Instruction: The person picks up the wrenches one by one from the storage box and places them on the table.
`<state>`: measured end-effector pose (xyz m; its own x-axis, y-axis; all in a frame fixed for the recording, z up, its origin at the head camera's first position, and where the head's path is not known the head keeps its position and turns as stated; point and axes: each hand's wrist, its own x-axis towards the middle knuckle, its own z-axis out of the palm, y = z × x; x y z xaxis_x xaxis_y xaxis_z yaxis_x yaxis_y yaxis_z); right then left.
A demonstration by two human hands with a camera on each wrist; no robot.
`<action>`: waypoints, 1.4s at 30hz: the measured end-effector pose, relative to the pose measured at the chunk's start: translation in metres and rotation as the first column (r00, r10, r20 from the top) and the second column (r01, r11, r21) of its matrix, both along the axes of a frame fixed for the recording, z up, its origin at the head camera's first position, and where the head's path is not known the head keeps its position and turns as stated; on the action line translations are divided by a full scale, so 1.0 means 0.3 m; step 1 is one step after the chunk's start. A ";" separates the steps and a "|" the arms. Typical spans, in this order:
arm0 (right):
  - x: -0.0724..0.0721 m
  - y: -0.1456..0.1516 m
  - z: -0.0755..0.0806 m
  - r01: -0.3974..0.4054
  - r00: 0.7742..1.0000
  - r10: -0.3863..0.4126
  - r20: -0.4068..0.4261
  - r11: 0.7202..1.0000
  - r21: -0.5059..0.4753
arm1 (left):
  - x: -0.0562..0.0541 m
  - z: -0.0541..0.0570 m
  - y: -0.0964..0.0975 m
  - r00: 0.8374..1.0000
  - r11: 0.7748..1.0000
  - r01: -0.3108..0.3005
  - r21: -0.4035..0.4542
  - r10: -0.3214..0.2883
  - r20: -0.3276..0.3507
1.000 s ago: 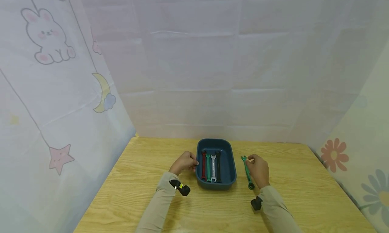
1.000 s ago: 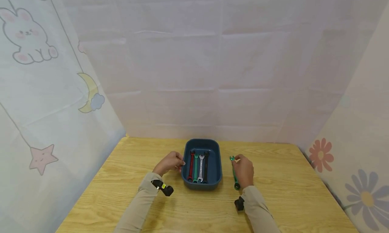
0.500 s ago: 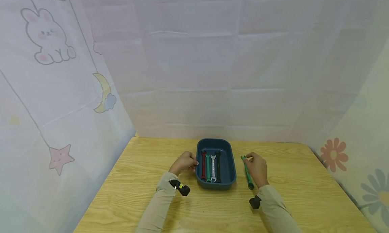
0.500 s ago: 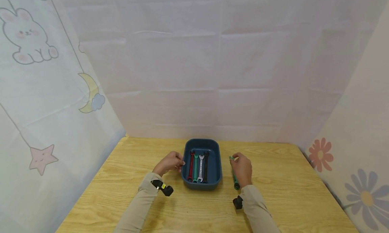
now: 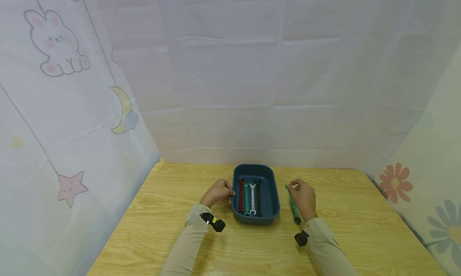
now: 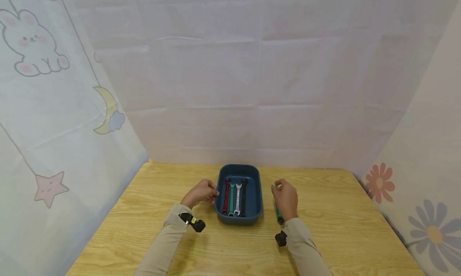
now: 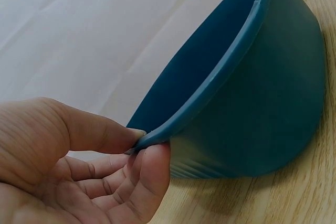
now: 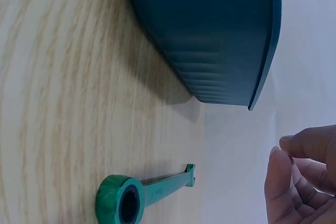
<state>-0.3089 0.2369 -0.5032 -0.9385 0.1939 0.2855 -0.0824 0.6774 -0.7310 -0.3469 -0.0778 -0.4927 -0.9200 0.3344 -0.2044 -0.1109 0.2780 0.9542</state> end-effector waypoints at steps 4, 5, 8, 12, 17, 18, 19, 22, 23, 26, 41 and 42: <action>-0.003 -0.005 0.004 0.005 1.000 -0.005 0.007 1.000 -0.004 | 0.003 0.000 -0.001 1.000 1.000 0.003 0.005 -0.003 -0.005; -0.004 -0.007 0.004 0.008 1.000 -0.008 0.008 1.000 -0.002 | 0.003 -0.001 -0.001 1.000 1.000 0.004 0.004 -0.004 -0.007; -0.004 -0.012 0.007 0.014 1.000 -0.014 0.000 1.000 0.003 | 0.003 0.000 -0.001 1.000 1.000 -0.001 0.003 0.001 -0.004; -0.005 -0.017 0.010 0.017 1.000 -0.017 -0.013 1.000 0.009 | 0.003 0.003 0.000 1.000 1.000 -0.004 -0.006 0.004 -0.002; -0.009 -0.019 0.011 0.015 0.999 -0.014 -0.033 1.000 0.013 | 0.004 0.007 0.001 1.000 1.000 -0.005 -0.013 0.005 0.001; -0.009 -0.020 0.012 0.015 0.999 -0.015 -0.038 1.000 0.013 | 0.004 0.009 0.002 1.000 1.000 -0.004 -0.012 0.004 0.002; -0.010 -0.020 0.012 0.015 0.999 -0.015 -0.042 1.000 0.013 | 0.004 0.009 0.002 1.000 1.000 -0.005 -0.011 0.005 0.003; -0.010 -0.021 0.010 0.015 0.999 -0.015 -0.042 1.000 0.011 | 0.004 0.010 0.001 1.000 1.000 -0.006 -0.011 0.006 0.008; -0.009 -0.022 0.009 0.013 0.999 -0.013 -0.041 1.000 0.010 | 0.004 0.010 0.001 1.000 1.000 -0.005 -0.012 0.005 0.006; -0.006 -0.026 0.009 0.004 0.999 -0.005 -0.034 1.000 -0.005 | 0.003 0.009 0.001 1.000 1.000 -0.004 -0.010 0.004 0.009; -0.006 -0.042 0.009 -0.023 0.999 0.022 -0.035 0.999 -0.042 | 0.001 0.001 0.001 1.000 1.000 0.002 -0.005 -0.002 -0.004; -0.005 -0.044 0.008 -0.026 0.999 0.024 -0.039 0.999 -0.042 | 0.000 0.001 0.002 1.000 1.000 0.003 -0.002 -0.003 -0.006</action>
<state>-0.3105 0.2237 -0.5007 -0.9319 0.1830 0.3132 -0.1274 0.6432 -0.7550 -0.3468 -0.0773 -0.4924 -0.9202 0.3366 -0.1997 -0.1047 0.2800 0.9543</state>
